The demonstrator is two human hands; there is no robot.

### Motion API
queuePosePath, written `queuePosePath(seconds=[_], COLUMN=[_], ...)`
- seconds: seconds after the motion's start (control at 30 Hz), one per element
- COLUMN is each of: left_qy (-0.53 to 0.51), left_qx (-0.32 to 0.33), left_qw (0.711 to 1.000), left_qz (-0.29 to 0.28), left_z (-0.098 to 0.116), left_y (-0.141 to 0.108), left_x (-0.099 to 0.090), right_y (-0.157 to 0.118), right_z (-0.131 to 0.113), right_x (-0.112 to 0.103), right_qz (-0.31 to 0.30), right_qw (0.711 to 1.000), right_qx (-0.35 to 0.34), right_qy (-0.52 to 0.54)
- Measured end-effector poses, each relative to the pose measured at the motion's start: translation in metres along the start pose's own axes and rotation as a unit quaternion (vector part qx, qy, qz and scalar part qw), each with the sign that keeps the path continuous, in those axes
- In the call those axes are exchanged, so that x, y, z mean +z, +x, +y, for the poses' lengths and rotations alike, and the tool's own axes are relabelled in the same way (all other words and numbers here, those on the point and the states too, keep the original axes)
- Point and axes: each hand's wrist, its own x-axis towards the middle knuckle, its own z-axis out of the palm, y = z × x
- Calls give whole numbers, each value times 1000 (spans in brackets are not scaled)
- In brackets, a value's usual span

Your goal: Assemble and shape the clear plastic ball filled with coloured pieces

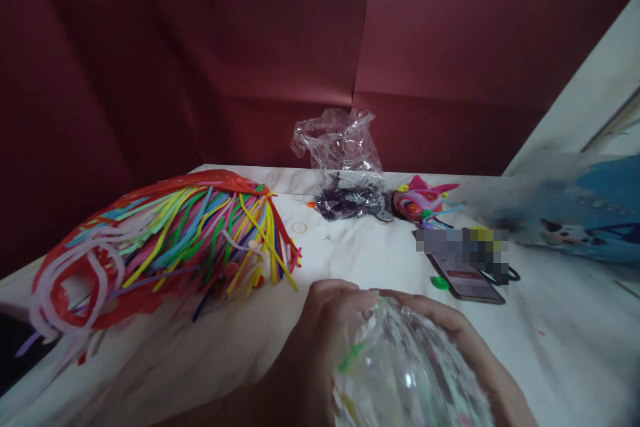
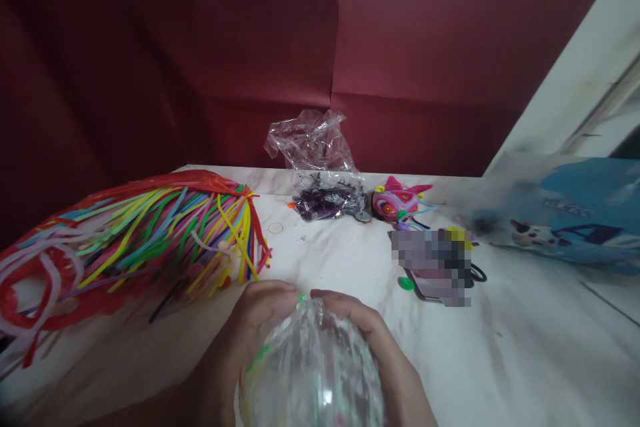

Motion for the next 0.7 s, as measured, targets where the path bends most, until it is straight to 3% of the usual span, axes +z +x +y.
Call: queuePosePath(seconds=[0.23,0.47,0.57,0.63,0.7], left_qy=[28,-124,-246,-297,-308], left_qx=[-18,-136,-166,-202,-231], left_qw=[999,980,950,930,923], left_qz=[0,-69,-96,-85,-19], left_z=[15,9,3,5,11], left_y=[1,21,29,31,31], left_x=[-2,-24,-27,-24,-18], right_y=[5,7,11,15,18], right_z=[-5,-15,-15,-14,-16], right_x=[5,12,8,3,-2], right_qz=[-32,16,11,-4,-30], right_qw=[998,997,1000,996,986], right_qx=[17,60,2,-65,-117], right_qy=[44,47,1,-57,-112])
